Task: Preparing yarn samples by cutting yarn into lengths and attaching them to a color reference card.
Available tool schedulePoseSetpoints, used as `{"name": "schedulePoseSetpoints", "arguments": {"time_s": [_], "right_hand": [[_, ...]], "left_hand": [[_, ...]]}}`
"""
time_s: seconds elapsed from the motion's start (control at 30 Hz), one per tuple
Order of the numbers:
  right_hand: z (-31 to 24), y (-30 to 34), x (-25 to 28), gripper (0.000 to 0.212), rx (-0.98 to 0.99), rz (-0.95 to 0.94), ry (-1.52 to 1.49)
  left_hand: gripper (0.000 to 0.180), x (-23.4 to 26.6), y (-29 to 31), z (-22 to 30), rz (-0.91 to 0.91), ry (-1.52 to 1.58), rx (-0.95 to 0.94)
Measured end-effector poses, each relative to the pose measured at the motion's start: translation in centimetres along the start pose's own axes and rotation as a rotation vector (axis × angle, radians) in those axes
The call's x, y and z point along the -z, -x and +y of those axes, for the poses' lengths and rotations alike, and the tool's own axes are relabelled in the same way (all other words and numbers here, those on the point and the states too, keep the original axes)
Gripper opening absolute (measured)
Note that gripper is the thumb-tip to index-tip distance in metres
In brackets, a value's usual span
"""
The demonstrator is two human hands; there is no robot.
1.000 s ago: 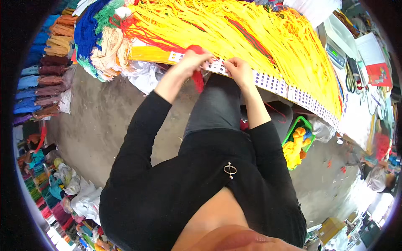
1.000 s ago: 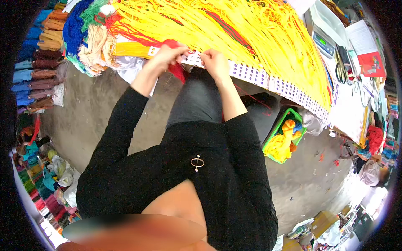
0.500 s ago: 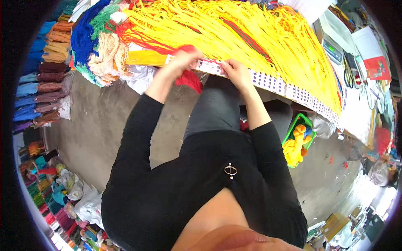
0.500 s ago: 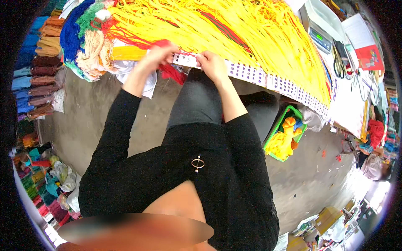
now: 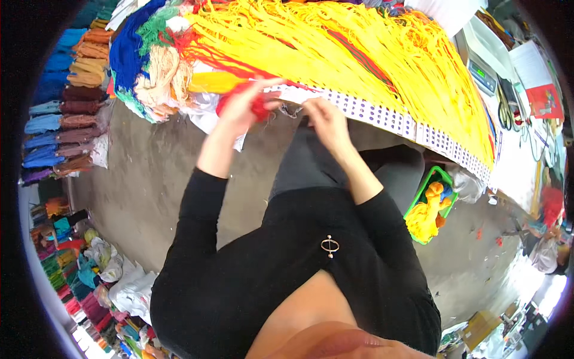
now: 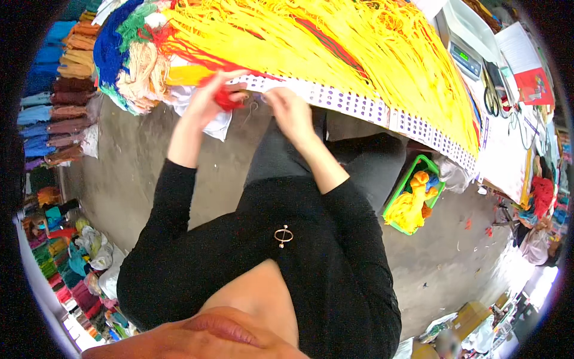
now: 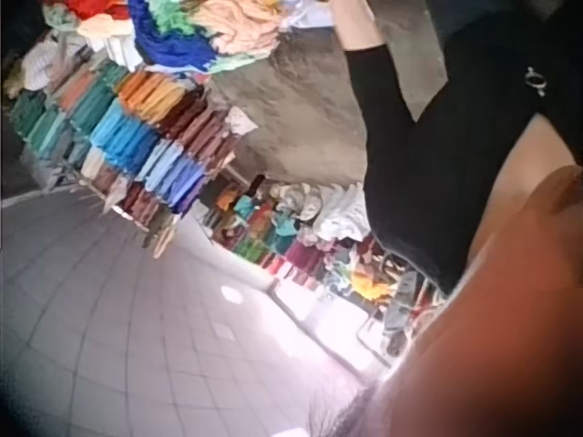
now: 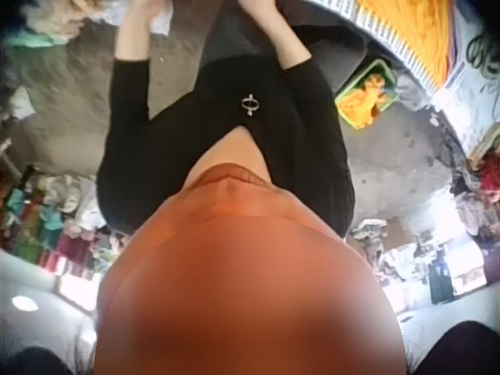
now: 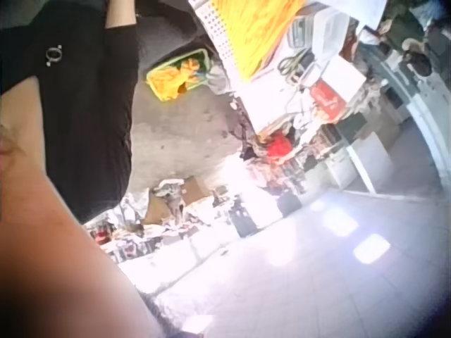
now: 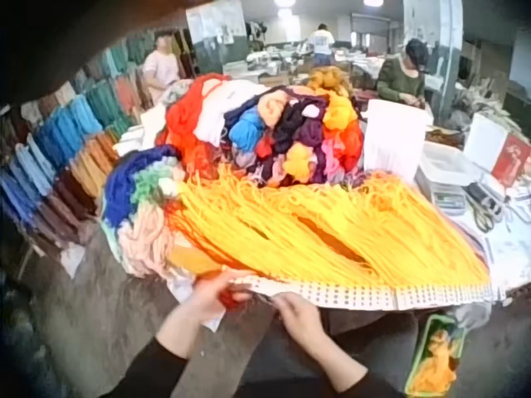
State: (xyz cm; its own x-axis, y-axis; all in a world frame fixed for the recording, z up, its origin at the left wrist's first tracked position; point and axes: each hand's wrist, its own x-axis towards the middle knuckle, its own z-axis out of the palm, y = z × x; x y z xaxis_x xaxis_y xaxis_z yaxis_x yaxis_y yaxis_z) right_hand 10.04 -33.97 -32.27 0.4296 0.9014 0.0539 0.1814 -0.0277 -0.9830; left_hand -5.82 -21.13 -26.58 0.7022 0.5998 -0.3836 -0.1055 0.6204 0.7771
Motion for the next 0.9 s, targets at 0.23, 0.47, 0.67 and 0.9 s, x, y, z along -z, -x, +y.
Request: {"name": "schedulePoseSetpoints", "arguments": {"time_s": [0.23,0.47,0.67,0.9], "right_hand": [[-2.6,1.4,-0.3,0.012,-0.189,-0.085,-0.498],[-3.1,2.2,0.6,0.014,-0.184,-0.030,-0.649],[-3.4,2.5,1.0,0.016,-0.235,0.013,-0.816],[-3.5,3.2,5.1,0.014,-0.122,-0.030,-0.577]], "left_hand": [[0.051,-4.1,-0.9,-3.4,-0.368,0.111,0.144],[0.052,-4.6,-1.2,-3.2,-0.480,0.351,0.203],[0.053,-5.9,-0.5,-2.1,-0.359,0.422,0.235],[0.068,-1.9,-0.8,-2.0,-0.300,-0.081,0.167]]}}
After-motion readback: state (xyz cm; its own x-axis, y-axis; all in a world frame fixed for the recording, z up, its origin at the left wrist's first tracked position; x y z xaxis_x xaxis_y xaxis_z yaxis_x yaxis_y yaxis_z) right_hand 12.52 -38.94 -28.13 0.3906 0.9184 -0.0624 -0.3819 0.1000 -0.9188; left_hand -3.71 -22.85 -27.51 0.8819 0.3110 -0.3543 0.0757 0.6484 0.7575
